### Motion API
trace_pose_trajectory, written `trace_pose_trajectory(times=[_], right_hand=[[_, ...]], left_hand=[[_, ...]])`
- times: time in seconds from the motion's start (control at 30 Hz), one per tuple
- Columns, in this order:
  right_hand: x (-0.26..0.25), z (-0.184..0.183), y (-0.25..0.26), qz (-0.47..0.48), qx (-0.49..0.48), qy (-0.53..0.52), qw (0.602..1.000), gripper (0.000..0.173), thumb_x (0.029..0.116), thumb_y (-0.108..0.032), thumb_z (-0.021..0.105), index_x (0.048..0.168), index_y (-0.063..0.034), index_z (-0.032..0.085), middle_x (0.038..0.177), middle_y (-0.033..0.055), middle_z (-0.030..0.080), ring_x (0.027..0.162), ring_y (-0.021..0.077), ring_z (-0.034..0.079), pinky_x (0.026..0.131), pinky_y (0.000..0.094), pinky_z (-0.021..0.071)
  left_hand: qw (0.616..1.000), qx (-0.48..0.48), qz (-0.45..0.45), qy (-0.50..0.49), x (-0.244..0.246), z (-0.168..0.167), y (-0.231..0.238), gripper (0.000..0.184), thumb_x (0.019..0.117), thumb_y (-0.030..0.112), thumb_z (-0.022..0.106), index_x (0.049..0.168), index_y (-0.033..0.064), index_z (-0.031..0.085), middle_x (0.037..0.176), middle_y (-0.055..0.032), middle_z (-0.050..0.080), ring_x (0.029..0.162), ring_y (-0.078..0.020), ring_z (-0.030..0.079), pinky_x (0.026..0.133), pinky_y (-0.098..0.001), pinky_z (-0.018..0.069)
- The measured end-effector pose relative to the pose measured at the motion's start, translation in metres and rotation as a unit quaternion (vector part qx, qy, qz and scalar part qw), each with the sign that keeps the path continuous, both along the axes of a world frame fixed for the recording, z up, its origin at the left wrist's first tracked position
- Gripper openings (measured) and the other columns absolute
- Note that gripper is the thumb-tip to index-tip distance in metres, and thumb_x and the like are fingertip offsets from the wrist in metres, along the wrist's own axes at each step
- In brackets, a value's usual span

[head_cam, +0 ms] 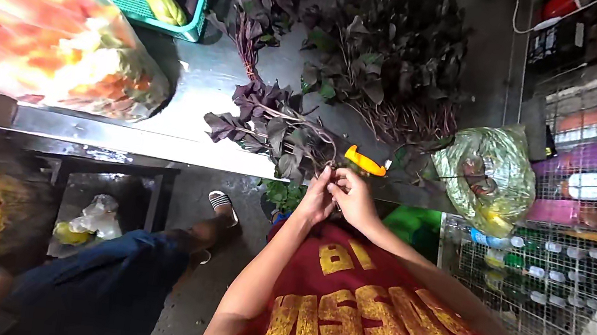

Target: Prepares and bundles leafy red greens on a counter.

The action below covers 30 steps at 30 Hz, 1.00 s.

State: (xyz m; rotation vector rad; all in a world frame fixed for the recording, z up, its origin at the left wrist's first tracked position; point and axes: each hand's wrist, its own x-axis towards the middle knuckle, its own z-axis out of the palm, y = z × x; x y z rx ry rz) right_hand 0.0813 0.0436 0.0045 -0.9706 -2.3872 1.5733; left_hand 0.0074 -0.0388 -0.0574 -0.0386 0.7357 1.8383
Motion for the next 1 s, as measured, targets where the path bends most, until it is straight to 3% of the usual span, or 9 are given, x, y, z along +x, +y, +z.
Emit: trace_pose_trajectory(times=[0.1, 0.2, 0.37, 0.47, 0.57, 0.63, 0.73, 0.87, 1.0], right_hand=[[0.004, -0.010, -0.004, 0.064, 0.091, 0.016, 0.994, 0.023, 0.0927, -0.002, 0.069, 0.113, 0.0066, 0.069, 0.111, 0.0218, 0.070, 0.101, 0.0309, 0.070, 0.091, 0.0463, 0.0579], [0.008, -0.017, 0.004, 0.109, 0.123, 0.031, 0.986, 0.018, 0.0937, -0.005, 0.070, 0.108, 0.0024, 0.076, 0.117, 0.0171, 0.071, 0.117, 0.0307, 0.065, 0.105, 0.0462, 0.0514], [0.007, 0.000, 0.048, 0.008, 0.100, -0.038, 0.994, 0.020, 0.1008, -0.010, 0.063, 0.113, 0.0028, 0.072, 0.122, 0.0206, 0.068, 0.115, 0.0327, 0.065, 0.101, 0.0487, 0.0527], [-0.006, 0.016, 0.085, -0.033, 0.106, -0.067, 0.992, 0.026, 0.1046, -0.010, 0.055, 0.122, 0.0061, 0.066, 0.123, 0.0252, 0.067, 0.112, 0.0358, 0.066, 0.098, 0.0498, 0.0524], [-0.031, 0.014, 0.121, 0.001, 0.168, -0.117, 0.979, 0.029, 0.1030, -0.008, 0.057, 0.125, 0.0089, 0.064, 0.127, 0.0272, 0.065, 0.121, 0.0379, 0.063, 0.107, 0.0496, 0.0482], [-0.049, 0.007, 0.136, 0.055, 0.213, -0.219, 0.950, 0.032, 0.1033, -0.009, 0.058, 0.130, 0.0083, 0.060, 0.133, 0.0293, 0.060, 0.129, 0.0431, 0.056, 0.109, 0.0557, 0.0443], [-0.061, -0.001, 0.144, 0.079, 0.233, -0.339, 0.908, 0.038, 0.1051, -0.003, 0.049, 0.142, 0.0068, 0.050, 0.136, 0.0313, 0.058, 0.127, 0.0480, 0.058, 0.101, 0.0619, 0.0484], [-0.067, 0.006, 0.157, 0.095, 0.133, -0.354, 0.921, 0.041, 0.1060, -0.009, 0.045, 0.143, 0.0087, 0.047, 0.133, 0.0340, 0.059, 0.127, 0.0478, 0.058, 0.104, 0.0638, 0.0459], [-0.054, 0.044, 0.139, 0.077, 0.182, -0.289, 0.937, 0.042, 0.1066, -0.027, 0.049, 0.139, -0.0005, 0.055, 0.116, 0.0280, 0.068, 0.111, 0.0465, 0.066, 0.091, 0.0648, 0.0504]], left_hand=[[0.997, -0.073, 0.012, 0.023, -0.004, 0.008, 0.004, 0.026, 0.1038, 0.043, 0.053, 0.118, 0.0230, 0.062, 0.091, 0.0070, 0.067, 0.076, -0.0033, 0.064, 0.068, -0.0226, 0.0571], [0.980, -0.194, 0.023, 0.036, -0.008, 0.009, 0.009, 0.027, 0.1069, 0.039, 0.050, 0.113, 0.0150, 0.062, 0.084, 0.0011, 0.067, 0.069, -0.0090, 0.064, 0.061, -0.0282, 0.0564], [0.971, -0.235, 0.019, 0.033, -0.003, -0.005, 0.002, 0.016, 0.1055, 0.024, 0.055, 0.093, 0.0140, 0.053, 0.060, 0.0049, 0.046, 0.044, -0.0048, 0.040, 0.042, -0.0200, 0.0387], [0.964, -0.258, -0.002, 0.066, 0.002, -0.032, -0.018, 0.022, 0.1037, 0.028, 0.058, 0.090, 0.0112, 0.055, 0.058, 0.0031, 0.045, 0.044, -0.0084, 0.044, 0.044, -0.0258, 0.0439], [0.965, -0.256, -0.004, 0.060, 0.005, -0.039, -0.033, 0.026, 0.1068, 0.027, 0.052, 0.086, 0.0113, 0.053, 0.057, 0.0036, 0.045, 0.044, -0.0083, 0.043, 0.044, -0.0260, 0.0437], [0.967, -0.246, -0.008, 0.058, 0.002, -0.037, -0.037, 0.026, 0.1070, 0.027, 0.052, 0.086, 0.0115, 0.052, 0.057, 0.0042, 0.044, 0.044, -0.0073, 0.041, 0.043, -0.0247, 0.0418], [0.970, -0.232, -0.015, 0.065, 0.000, -0.037, -0.041, 0.015, 0.1027, 0.019, 0.060, 0.093, 0.0099, 0.054, 0.058, 0.0040, 0.043, 0.045, -0.0075, 0.042, 0.045, -0.0254, 0.0426], [0.967, -0.202, -0.128, 0.093, -0.014, -0.029, -0.058, 0.024, 0.1014, 0.020, 0.064, 0.118, 0.0046, 0.055, 0.082, -0.0064, 0.065, 0.066, -0.0165, 0.066, 0.066, -0.0358, 0.0606], [0.968, -0.217, -0.086, 0.089, -0.023, -0.020, -0.057, 0.018, 0.1011, 0.021, 0.064, 0.109, 0.0085, 0.054, 0.068, 0.0000, 0.053, 0.053, -0.0105, 0.052, 0.052, -0.0287, 0.0503]])
